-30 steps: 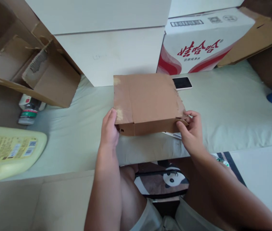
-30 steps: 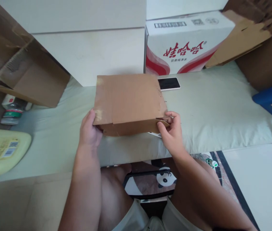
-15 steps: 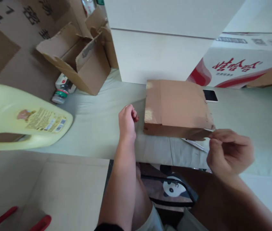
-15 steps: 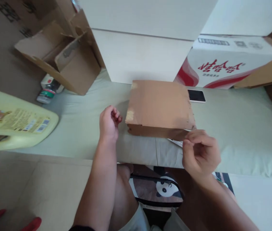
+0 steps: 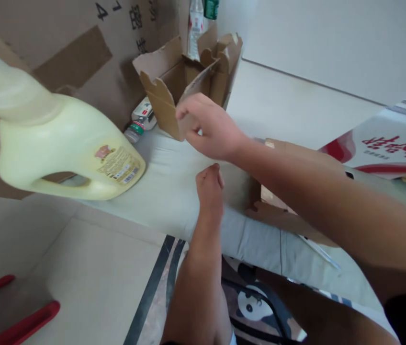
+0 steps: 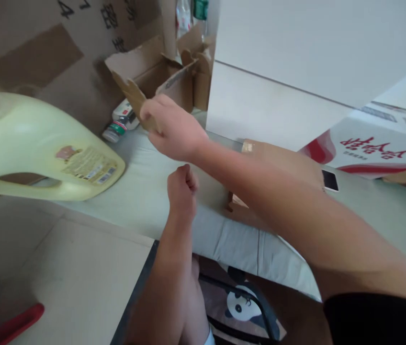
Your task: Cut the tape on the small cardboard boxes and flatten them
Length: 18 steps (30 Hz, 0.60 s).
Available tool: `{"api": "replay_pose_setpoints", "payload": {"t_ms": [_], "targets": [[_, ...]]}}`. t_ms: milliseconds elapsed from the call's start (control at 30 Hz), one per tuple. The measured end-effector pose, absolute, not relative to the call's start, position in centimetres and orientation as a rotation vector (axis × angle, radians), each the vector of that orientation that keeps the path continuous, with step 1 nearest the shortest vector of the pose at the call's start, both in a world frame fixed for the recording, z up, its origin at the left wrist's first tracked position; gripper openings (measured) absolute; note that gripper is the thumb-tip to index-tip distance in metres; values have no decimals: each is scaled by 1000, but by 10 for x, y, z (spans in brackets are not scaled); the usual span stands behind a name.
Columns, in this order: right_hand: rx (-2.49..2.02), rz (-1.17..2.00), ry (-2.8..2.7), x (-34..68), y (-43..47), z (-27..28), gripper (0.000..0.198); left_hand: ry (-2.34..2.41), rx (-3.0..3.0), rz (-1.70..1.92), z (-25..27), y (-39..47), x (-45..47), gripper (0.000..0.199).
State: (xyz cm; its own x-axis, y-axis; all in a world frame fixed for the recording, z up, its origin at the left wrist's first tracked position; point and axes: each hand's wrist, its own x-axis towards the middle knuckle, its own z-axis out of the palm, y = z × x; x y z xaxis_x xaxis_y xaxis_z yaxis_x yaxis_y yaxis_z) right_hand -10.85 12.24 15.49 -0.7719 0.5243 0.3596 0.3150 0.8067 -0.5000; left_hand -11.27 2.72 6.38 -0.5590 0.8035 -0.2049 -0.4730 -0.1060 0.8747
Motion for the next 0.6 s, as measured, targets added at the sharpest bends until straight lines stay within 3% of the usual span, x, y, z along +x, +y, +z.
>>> {"api": "replay_pose_setpoints", "payload": {"t_ms": [267,400,600], "targets": [[-1046,601,-2545,-204,176,133,17,1213,287,1786,63,26,-138,52],[-935,561,-2446,-160,160,126,21,1294,191,1902,59,25,-145,44],[-725,659,-2185,-38,82,130,27,1525,16,2461,63,14,-155,16]]}}
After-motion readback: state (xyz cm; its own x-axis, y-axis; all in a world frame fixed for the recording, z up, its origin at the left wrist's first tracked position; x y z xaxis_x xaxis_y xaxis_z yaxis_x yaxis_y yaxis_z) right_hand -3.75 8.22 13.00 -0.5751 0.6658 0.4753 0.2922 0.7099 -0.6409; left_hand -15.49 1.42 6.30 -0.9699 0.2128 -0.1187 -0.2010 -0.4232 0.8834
